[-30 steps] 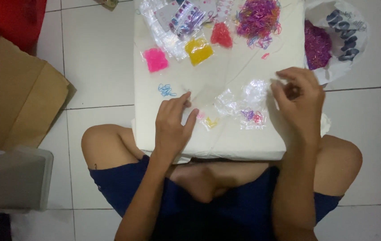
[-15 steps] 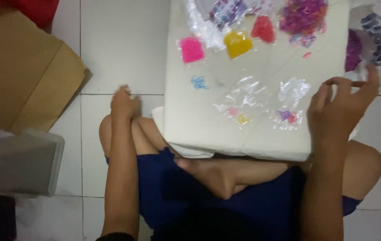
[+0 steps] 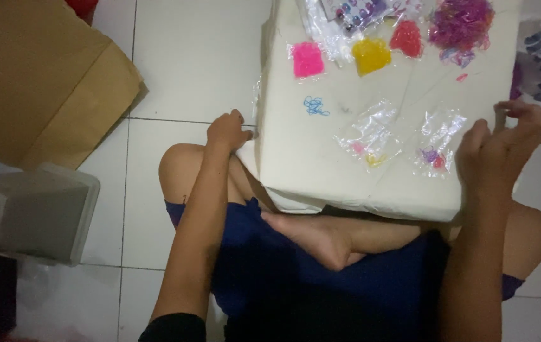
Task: Sorting small colorful rubber bands and placing them into small plastic bags on a makeshift table.
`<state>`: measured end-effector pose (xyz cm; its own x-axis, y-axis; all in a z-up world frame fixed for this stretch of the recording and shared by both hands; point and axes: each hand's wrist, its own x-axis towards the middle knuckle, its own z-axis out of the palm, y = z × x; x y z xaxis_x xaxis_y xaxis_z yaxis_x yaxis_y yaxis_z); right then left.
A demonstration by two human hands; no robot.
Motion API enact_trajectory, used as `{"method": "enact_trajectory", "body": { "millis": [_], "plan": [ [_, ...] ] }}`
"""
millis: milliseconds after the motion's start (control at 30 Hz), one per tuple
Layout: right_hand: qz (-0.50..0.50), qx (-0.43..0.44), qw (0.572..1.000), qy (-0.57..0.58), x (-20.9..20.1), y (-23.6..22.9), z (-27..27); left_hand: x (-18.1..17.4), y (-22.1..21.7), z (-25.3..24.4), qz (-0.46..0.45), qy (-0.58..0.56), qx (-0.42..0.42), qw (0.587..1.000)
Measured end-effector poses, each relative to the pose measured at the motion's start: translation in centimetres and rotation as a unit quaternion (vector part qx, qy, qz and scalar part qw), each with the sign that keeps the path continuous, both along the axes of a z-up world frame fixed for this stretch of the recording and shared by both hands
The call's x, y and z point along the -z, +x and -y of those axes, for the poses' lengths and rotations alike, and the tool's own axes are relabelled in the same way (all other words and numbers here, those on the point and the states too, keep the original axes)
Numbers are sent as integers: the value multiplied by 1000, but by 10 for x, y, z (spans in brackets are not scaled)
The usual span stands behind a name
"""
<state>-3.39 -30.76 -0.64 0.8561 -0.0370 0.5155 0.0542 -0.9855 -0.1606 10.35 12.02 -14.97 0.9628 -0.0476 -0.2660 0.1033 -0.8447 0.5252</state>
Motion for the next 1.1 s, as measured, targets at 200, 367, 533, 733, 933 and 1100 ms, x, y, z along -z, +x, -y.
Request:
{"method": "enact_trajectory", "body": {
  "millis": [200, 367, 533, 733, 933, 1100],
  "plan": [
    [5, 12, 1000, -28, -4, -5, -1, 31, 2, 19, -50, 47, -5, 998],
    [0, 14, 1000, -10, -18, 1, -11, 61, 19, 27, 7, 72, -33, 997],
    [4, 1, 997, -74, -2, -5, 5, 78, 24, 24, 11, 71, -37, 997],
    [8, -1, 999, -39, -6, -9, 2, 55, 20, 20, 45, -15, -69, 996],
    [39, 11, 998, -54, 0, -10, 2, 75, 33, 4, 50, -115, -164, 978],
    [-12, 23, 999, -40, -19, -6, -11, 7, 16, 6, 137, -334, -200, 911]
  ]
}}
